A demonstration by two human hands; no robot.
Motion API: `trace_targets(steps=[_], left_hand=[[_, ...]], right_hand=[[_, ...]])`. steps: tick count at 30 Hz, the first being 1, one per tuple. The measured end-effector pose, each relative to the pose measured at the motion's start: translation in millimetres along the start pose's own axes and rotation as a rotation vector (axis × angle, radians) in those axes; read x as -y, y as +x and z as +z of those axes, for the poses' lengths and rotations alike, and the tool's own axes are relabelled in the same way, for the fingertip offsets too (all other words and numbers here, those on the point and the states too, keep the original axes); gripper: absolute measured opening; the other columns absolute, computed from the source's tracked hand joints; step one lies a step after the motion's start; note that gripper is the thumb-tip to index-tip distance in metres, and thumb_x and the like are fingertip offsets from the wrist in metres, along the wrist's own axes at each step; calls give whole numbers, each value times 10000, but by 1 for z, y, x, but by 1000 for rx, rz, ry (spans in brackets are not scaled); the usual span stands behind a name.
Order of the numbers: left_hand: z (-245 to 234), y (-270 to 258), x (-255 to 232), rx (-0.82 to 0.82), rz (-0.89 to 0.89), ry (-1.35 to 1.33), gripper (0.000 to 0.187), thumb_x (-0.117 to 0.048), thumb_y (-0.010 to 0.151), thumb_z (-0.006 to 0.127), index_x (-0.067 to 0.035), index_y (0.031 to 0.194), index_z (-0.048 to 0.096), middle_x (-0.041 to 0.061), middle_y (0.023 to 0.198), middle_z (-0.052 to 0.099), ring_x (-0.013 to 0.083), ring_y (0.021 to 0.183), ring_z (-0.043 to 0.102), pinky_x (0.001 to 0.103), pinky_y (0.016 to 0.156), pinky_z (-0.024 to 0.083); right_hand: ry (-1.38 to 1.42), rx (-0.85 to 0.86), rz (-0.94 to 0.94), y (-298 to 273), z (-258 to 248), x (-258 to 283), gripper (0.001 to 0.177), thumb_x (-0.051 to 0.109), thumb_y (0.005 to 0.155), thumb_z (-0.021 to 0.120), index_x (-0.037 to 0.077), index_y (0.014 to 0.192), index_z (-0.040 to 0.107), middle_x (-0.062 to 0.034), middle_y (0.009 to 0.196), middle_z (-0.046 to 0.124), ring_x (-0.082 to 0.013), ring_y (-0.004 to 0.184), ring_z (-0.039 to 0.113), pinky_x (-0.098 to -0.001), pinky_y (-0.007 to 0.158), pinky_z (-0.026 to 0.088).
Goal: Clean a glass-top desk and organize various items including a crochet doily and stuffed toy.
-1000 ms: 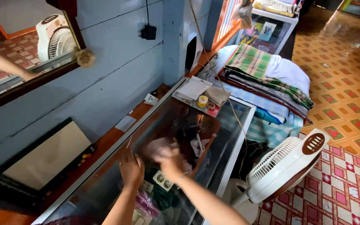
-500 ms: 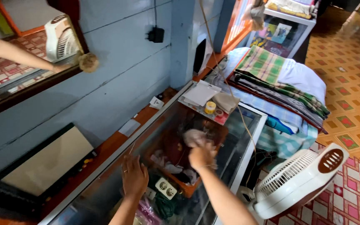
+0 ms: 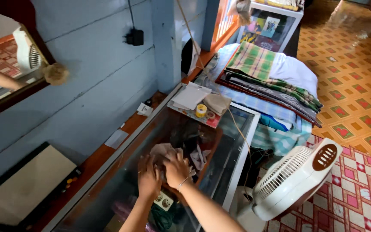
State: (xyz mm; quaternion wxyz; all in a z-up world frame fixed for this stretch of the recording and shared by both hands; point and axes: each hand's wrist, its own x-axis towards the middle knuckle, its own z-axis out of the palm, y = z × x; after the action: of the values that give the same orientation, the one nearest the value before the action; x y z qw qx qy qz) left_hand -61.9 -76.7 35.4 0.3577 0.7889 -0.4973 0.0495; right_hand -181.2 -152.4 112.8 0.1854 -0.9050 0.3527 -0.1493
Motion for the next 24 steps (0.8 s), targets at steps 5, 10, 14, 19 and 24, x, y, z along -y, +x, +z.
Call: trace_targets(steps=[5,10,14,19,24], left_hand=[[4,4,-39,73,-21,-67,444,-215,1002,471,-82,1423,510,207,1519,440,416,1487,307,534,1117,377],[34,6,-77,24,80,-171,421,-202,992,476,-64,1383,548,197,1467,497,407,1456,376,510,1179,380],[42,8,-112,139,116,-148,393,-190,1005,476,-46,1362,554,216,1457,485,432,1436,361,520,1152,347],[57,3,-133,237,112,-252,415,-171,1007,465,-22,1390,519,229,1469,466,446,1445,335,515,1159,338],[65,-5,-141,321,269,-44,531,-219,938,506,37,1400,454,222,1467,434,412,1457,288,499,1196,258]], right_hand=[[-207,-119,176,-4,11,-95,463,176,872,613,282,1320,662,-88,1471,447,-415,1375,337,-581,1027,377],[-332,-255,393,-24,-29,-167,526,197,843,651,270,1363,637,-135,1334,484,-431,1294,398,-581,975,406],[-373,-213,567,-33,-53,-201,438,206,841,654,177,1278,655,-159,1361,465,-408,1257,432,-574,937,425],[-29,-319,374,-65,-47,-180,437,128,871,610,121,1307,636,-156,1283,528,-397,1163,507,-552,947,455],[-139,-212,-56,-87,-68,-154,456,128,809,655,123,1264,676,-155,1223,542,-405,1219,472,-536,883,469]])
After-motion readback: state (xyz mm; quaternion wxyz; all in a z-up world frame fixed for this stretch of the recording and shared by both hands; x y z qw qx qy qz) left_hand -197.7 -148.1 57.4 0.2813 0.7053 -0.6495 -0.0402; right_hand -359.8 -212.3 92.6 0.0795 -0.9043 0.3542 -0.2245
